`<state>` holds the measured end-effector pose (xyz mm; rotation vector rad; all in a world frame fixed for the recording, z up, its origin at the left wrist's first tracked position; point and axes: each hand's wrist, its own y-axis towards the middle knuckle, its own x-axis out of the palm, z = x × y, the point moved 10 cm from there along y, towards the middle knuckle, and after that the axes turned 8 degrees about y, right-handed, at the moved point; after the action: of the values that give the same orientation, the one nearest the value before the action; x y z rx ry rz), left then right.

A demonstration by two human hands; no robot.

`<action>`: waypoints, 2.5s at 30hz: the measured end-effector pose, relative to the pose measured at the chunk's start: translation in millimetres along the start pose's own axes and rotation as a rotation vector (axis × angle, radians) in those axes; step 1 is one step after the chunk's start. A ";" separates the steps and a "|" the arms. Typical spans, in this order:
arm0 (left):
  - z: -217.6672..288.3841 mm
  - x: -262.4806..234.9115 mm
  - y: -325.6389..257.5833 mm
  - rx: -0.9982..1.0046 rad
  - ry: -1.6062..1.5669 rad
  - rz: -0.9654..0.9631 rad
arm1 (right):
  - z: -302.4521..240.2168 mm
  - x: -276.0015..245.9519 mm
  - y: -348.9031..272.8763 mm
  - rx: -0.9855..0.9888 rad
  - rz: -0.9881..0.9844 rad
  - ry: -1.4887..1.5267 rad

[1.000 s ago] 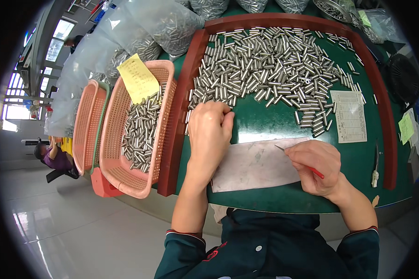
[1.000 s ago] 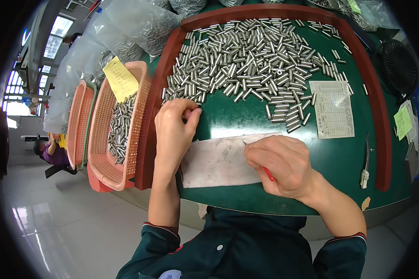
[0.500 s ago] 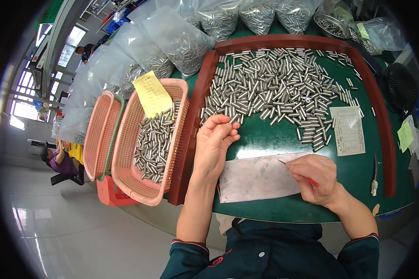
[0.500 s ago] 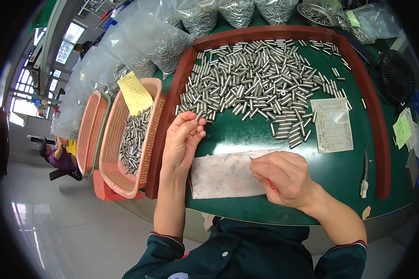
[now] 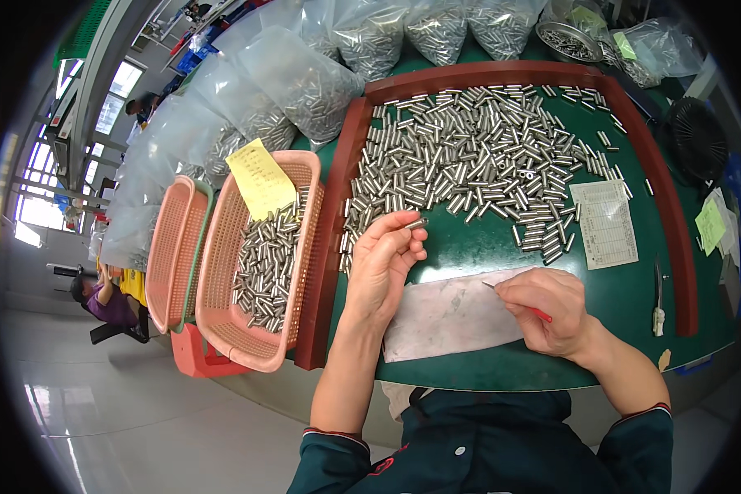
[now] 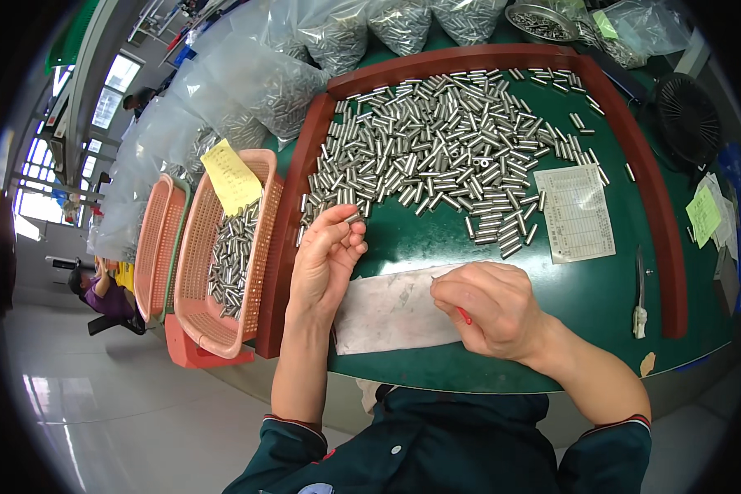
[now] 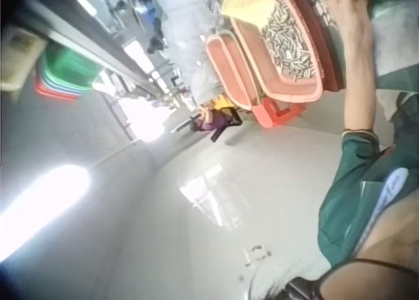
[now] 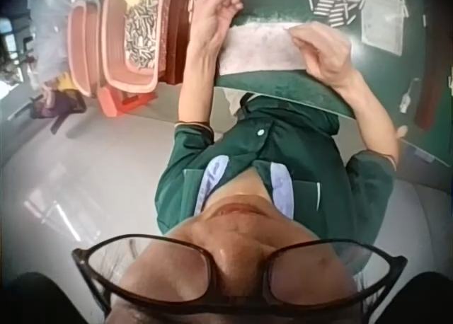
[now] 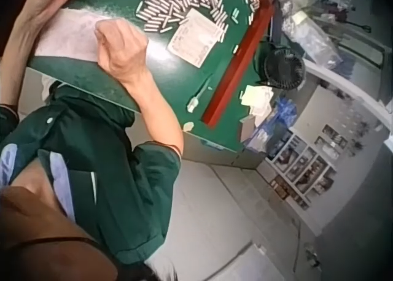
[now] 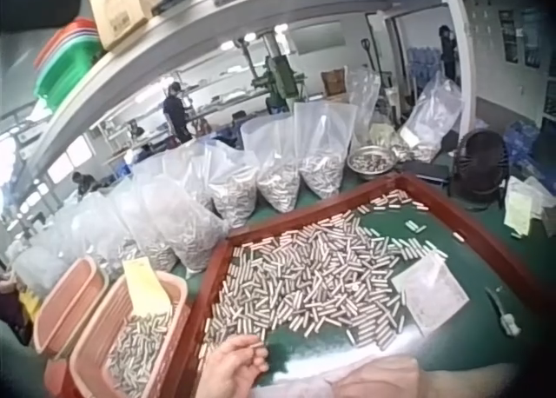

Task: Inspecting and cleaning the interior of small cylindrical metal parts using a thin pointed tool.

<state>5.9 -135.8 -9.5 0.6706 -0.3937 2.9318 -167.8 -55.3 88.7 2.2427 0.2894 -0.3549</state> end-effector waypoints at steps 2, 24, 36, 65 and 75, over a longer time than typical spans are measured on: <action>-1.0 4.5 -1.3 -0.007 0.010 -0.018 | -0.7 -1.6 0.3 0.010 -0.004 0.002; -8.9 37.5 -10.6 0.148 0.621 -0.069 | -11.4 -18.5 2.6 -0.106 0.113 -0.023; 0.5 52.3 -19.0 0.280 0.668 -0.120 | -10.5 -9.8 0.3 -0.162 0.060 -0.060; -1.8 50.8 -18.3 0.301 0.764 -0.128 | -2.8 -11.0 -1.4 -0.083 0.113 -0.007; 26.7 61.6 -29.5 0.628 1.018 0.036 | -14.7 -8.3 -1.3 -0.163 0.049 -0.091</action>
<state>-33.6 -111.9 47.5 -0.8229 0.6195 2.9141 -173.6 -43.9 99.8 2.0636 0.2071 -0.3923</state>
